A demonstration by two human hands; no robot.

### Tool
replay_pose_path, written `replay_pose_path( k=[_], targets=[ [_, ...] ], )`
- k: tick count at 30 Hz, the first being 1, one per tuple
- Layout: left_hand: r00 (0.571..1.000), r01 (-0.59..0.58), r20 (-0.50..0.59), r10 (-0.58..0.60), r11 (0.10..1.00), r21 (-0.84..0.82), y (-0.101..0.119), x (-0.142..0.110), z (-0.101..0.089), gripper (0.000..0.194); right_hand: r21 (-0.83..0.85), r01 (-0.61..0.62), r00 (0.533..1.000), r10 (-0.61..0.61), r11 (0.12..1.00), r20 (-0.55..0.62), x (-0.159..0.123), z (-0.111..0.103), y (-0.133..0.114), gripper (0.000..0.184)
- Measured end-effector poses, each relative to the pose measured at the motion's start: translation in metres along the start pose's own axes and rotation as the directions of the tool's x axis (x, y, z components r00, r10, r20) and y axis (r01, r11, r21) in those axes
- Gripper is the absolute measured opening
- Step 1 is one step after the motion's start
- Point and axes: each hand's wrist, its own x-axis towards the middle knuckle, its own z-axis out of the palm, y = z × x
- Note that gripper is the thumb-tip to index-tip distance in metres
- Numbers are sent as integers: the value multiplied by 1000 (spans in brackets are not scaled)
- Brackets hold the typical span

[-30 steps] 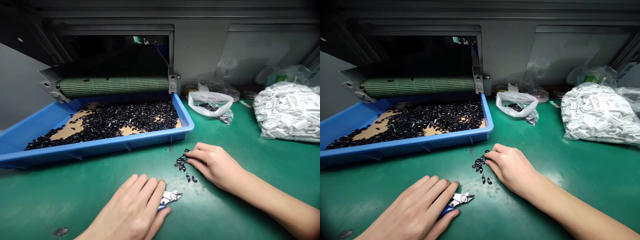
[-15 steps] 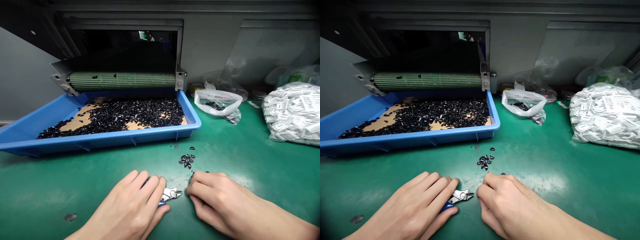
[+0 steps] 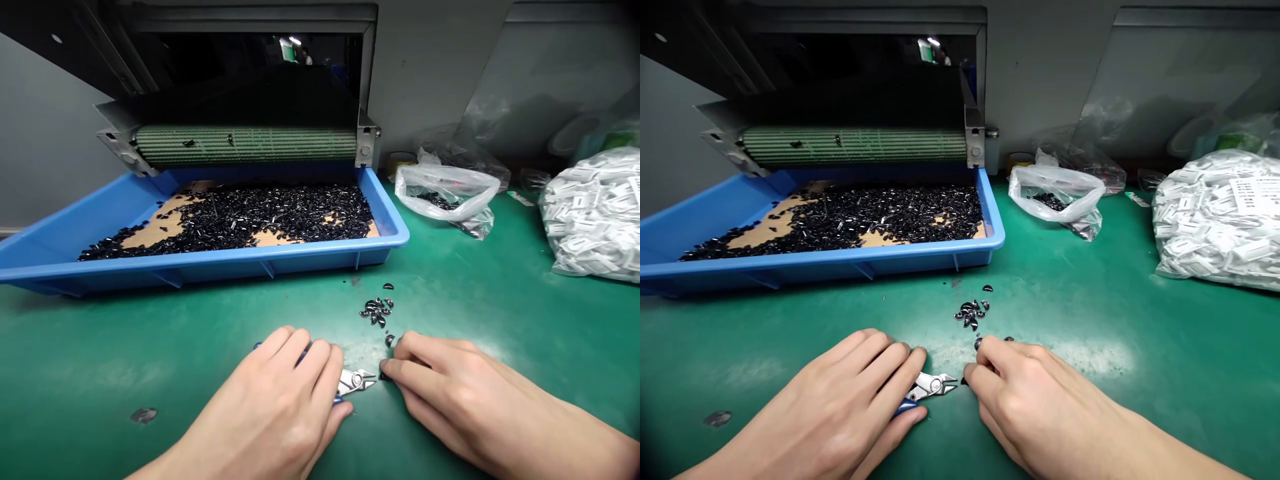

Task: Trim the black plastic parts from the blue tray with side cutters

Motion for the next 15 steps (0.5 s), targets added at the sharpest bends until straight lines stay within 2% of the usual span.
replay_pose_path(
  k=[5, 9, 15],
  targets=[
    [997, 5, -83, -1, 999, 48, 1, 2, -2, 42, -17, -1, 1000, 1, 1000, 12, -3, -1, 2, 21],
    [997, 12, -78, -8, 999, 43, 1, 5, -4, 42, -22, -1, 1000, 1, 1000, 12, -4, 1, 3, 20],
    [998, -8, -58, 9, 1000, 20, 3, 8, -3, 37, -45, 31, 998, -33, 999, -48, -5, 10, 2, 21]
  ],
)
